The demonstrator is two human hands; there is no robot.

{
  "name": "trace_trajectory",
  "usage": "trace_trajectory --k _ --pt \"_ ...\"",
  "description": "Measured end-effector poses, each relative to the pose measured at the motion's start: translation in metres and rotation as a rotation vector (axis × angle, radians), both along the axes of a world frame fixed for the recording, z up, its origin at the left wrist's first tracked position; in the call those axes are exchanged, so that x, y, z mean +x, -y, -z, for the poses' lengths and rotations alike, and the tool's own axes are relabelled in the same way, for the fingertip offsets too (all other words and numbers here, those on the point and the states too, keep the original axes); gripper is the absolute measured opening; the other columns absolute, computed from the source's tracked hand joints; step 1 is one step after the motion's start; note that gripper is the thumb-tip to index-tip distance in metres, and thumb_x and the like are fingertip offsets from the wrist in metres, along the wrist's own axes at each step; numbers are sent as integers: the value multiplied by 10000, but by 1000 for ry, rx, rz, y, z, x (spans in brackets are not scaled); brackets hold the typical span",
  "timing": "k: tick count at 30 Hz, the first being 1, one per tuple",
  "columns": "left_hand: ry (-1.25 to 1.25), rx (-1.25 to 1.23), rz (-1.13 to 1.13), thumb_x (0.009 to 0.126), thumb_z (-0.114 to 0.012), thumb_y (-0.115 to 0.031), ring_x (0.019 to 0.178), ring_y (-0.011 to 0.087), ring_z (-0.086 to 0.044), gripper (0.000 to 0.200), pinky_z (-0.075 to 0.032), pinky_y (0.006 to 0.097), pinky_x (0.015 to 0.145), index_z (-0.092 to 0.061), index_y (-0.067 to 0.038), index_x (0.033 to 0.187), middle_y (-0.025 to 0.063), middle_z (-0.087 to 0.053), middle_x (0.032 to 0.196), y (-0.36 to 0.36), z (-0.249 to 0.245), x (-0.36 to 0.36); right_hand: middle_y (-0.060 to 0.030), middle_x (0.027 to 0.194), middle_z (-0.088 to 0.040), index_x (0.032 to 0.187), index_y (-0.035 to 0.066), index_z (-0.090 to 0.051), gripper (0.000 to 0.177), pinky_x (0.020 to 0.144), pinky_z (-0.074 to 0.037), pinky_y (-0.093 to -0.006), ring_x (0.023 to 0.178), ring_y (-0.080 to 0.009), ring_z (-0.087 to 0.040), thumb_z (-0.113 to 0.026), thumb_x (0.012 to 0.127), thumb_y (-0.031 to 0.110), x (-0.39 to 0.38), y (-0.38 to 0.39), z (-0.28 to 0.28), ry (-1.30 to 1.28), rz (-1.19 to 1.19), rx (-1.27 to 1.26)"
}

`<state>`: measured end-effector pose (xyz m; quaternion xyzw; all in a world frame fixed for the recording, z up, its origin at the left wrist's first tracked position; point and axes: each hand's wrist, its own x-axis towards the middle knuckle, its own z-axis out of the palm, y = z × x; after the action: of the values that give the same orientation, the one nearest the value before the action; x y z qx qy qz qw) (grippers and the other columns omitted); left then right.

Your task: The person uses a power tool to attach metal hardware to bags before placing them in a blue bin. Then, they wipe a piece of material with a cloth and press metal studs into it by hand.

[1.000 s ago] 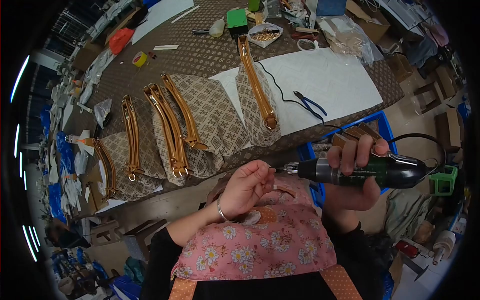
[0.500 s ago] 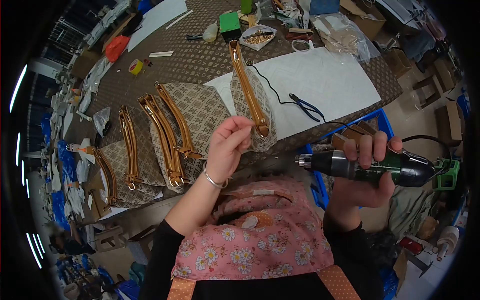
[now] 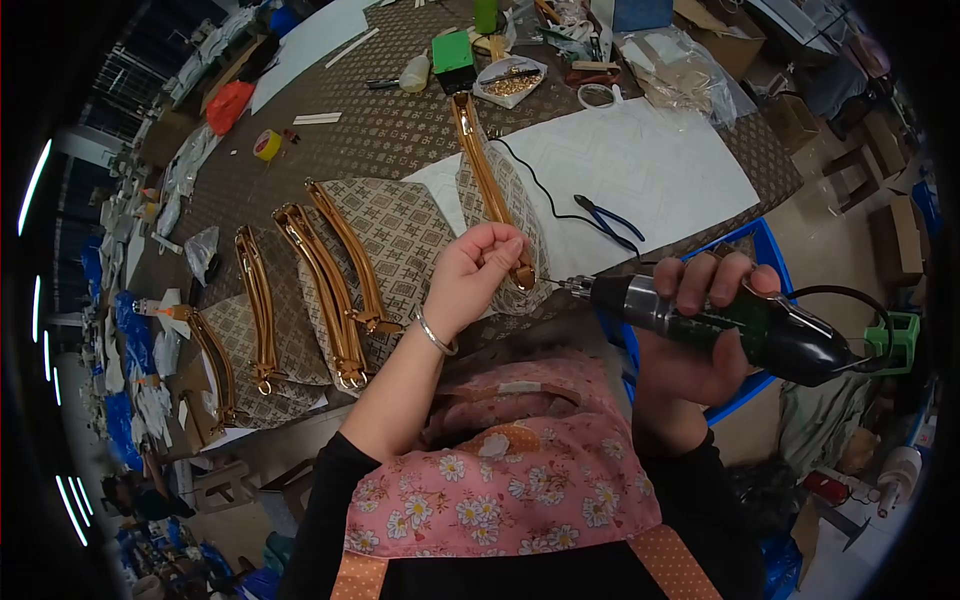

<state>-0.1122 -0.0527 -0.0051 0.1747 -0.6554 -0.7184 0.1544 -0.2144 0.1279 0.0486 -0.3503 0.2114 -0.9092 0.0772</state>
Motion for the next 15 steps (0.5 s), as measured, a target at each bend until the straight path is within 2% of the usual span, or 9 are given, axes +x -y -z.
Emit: trace_trajectory --k 1,5,7,15 --pt "-12 103 29 884 -517 -152 699 52 -523 148 -422 180 640 -558 -29 956 -28 -560 755 0 0 0 -33 898 -419 1118 138 -359 408 687 -387 -360 738 -152 -471 -575 773 158 0 4 2 -17 7 -5" --pt "-19 188 74 893 -500 -153 675 28 -498 119 -395 159 595 -518 -51 952 -30 -546 743 6 6 1 -43 905 -425 1117 128 -348 407 694 -392 -370 753 -165 -479 -570 776 152 0 15 7 -29 46 -3" --pt "-35 311 161 899 -485 -145 656 17 -478 92 -371 148 569 -503 -64 937 -41 -527 734 12 8 1 -44 904 -425 1117 127 -346 408 696 -392 -372 753 -167 -479 -569 776 149 0 20 8 -23 56 -7" --pt "5 216 117 897 -470 -110 659 19 -473 55 -379 148 590 -495 -70 924 -48 -505 733 6 4 -3 -48 900 -424 1118 128 -341 418 693 -391 -371 751 -172 -477 -573 772 143 -4 29 13 -2 70 -7"
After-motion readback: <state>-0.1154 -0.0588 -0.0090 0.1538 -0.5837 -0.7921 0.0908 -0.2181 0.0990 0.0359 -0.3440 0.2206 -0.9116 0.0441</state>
